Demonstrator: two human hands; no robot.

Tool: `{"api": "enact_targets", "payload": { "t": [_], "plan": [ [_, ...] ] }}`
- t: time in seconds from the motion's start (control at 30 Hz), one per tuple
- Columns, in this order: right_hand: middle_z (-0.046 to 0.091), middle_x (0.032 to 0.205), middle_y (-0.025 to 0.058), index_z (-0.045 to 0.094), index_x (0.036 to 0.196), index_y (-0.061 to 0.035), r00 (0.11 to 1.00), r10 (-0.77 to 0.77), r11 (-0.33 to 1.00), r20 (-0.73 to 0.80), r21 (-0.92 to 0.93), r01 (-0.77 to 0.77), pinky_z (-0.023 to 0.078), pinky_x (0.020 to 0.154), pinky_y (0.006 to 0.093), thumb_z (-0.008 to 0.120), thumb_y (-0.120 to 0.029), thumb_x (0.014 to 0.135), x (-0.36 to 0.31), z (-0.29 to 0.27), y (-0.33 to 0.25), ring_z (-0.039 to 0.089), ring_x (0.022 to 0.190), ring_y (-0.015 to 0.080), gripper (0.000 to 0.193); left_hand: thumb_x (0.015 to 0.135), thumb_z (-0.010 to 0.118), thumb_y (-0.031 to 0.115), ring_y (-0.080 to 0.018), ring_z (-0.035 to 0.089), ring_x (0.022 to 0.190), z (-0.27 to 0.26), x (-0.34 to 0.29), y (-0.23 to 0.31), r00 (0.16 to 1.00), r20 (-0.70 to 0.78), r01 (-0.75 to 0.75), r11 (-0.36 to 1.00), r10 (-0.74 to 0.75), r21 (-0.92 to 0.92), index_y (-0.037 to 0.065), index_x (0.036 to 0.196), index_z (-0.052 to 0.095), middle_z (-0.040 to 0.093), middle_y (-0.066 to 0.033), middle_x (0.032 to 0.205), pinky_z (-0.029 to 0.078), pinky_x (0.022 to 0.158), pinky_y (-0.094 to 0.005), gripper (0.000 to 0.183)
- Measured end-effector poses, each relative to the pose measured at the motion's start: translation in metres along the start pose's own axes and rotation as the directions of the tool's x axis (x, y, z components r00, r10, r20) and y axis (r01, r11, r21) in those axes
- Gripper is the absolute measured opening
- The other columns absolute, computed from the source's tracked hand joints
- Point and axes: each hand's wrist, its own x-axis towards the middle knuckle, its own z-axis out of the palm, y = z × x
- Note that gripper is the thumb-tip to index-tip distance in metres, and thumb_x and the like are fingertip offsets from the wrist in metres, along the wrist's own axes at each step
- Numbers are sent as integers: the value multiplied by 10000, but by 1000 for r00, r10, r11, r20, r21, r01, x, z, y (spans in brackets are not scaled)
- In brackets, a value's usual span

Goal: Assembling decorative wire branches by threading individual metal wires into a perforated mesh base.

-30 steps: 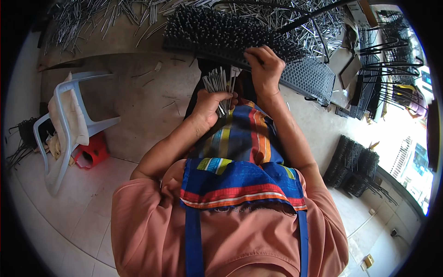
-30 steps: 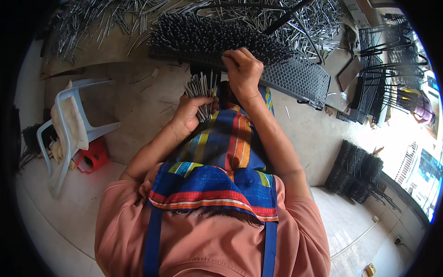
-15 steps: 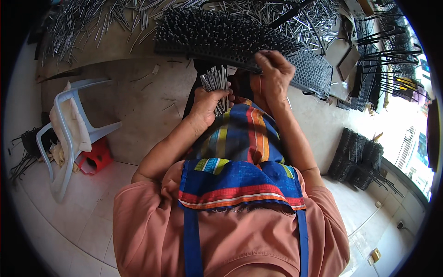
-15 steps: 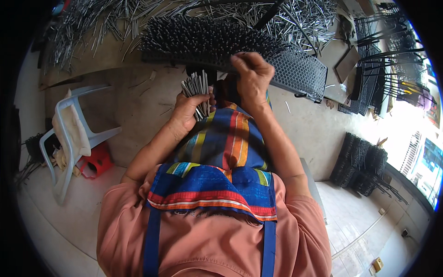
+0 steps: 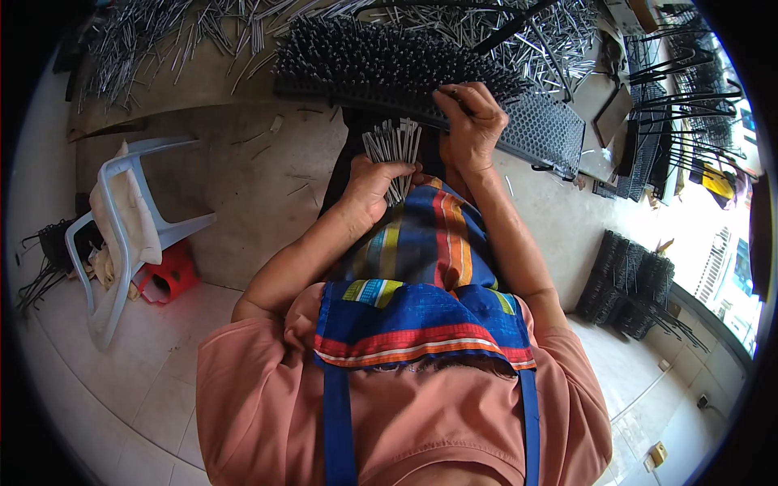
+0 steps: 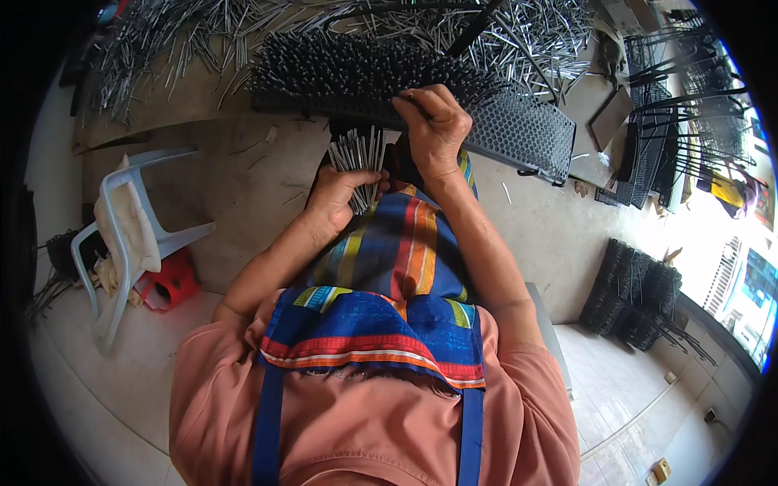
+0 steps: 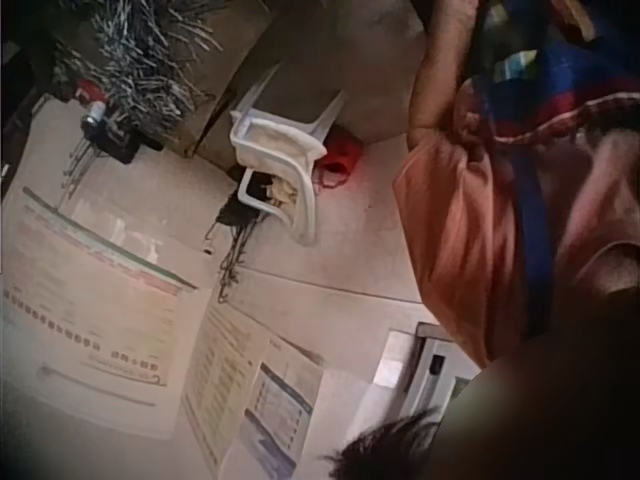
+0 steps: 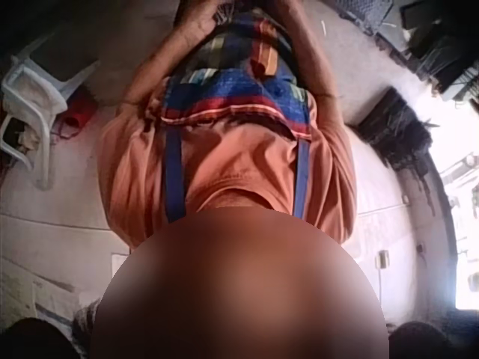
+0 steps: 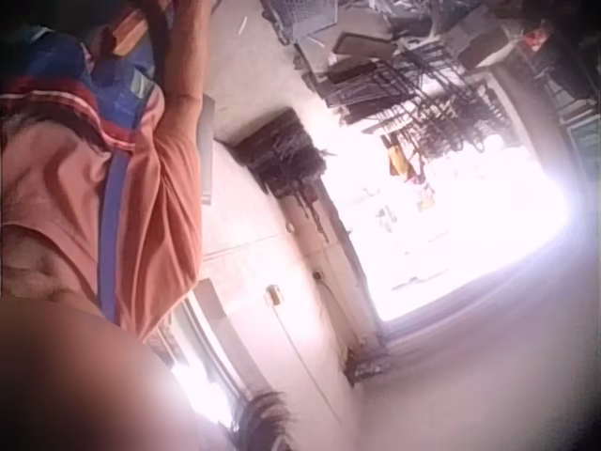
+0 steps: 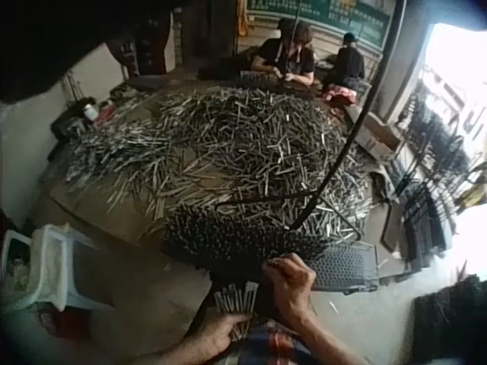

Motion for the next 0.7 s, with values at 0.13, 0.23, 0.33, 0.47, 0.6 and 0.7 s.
{"api": "enact_targets", "payload": {
  "t": [0.13, 0.23, 0.33, 0.47, 0.6, 0.7],
  "plan": [
    [613, 733, 115, 695, 774, -40, 976, -196, 966, 91, -155, 208, 477, 562, 354, 751, -43, 699, 5, -3, 1, 615, 639, 290, 94, 721, 667, -136, -312, 704, 734, 5, -2, -2, 999, -32, 19, 993, -22, -113, -88, 958, 652, 687, -197, 878, 600, 670, -401, 242],
    [613, 740, 100, 698, 779, -52, 985, -145, 975, 90, -154, 158, 485, 574, 359, 749, -75, 721, -3, -6, -5, 622, 647, 294, 81, 734, 652, -141, -300, 706, 732, -2, 0, -10, 999, 6, 38, 994, -38, -102, -82, 965, 651, 688, -187, 878, 599, 656, -385, 238],
    [620, 749, 91, 706, 789, -63, 993, -83, 955, 78, -280, 102, 491, 586, 360, 754, -101, 733, -15, -2, -10, 635, 671, 291, 83, 742, 641, -143, -291, 704, 726, -5, -3, -11, 999, 42, -19, 997, 22, -73, -78, 974, 649, 690, -177, 874, 600, 646, -375, 241],
    [619, 745, 83, 715, 833, -79, 995, -86, 979, 49, -182, 93, 491, 574, 386, 744, -108, 750, -20, -1, -10, 633, 651, 301, 93, 759, 615, -148, -275, 691, 697, -2, -7, -11, 998, 43, -35, 995, 39, -91, -61, 987, 649, 689, -162, 854, 602, 637, -384, 246],
    [628, 755, 93, 720, 858, -80, 975, -149, 935, 163, -299, 192, 499, 569, 397, 706, -98, 783, -10, -3, -8, 636, 651, 312, 79, 761, 607, -142, -278, 686, 698, 0, -9, -10, 994, 63, -86, 990, 94, -111, -55, 1000, 644, 686, -166, 859, 604, 643, -399, 258],
    [639, 763, 122, 720, 847, -59, 979, -128, 950, 158, -265, 167, 506, 589, 388, 703, -108, 785, -12, -12, -18, 644, 668, 322, 81, 750, 608, -142, -273, 688, 707, -4, -4, -13, 993, 67, -85, 988, 94, -127, -54, 1006, 645, 683, -161, 869, 603, 648, -393, 273]
  ]
}}
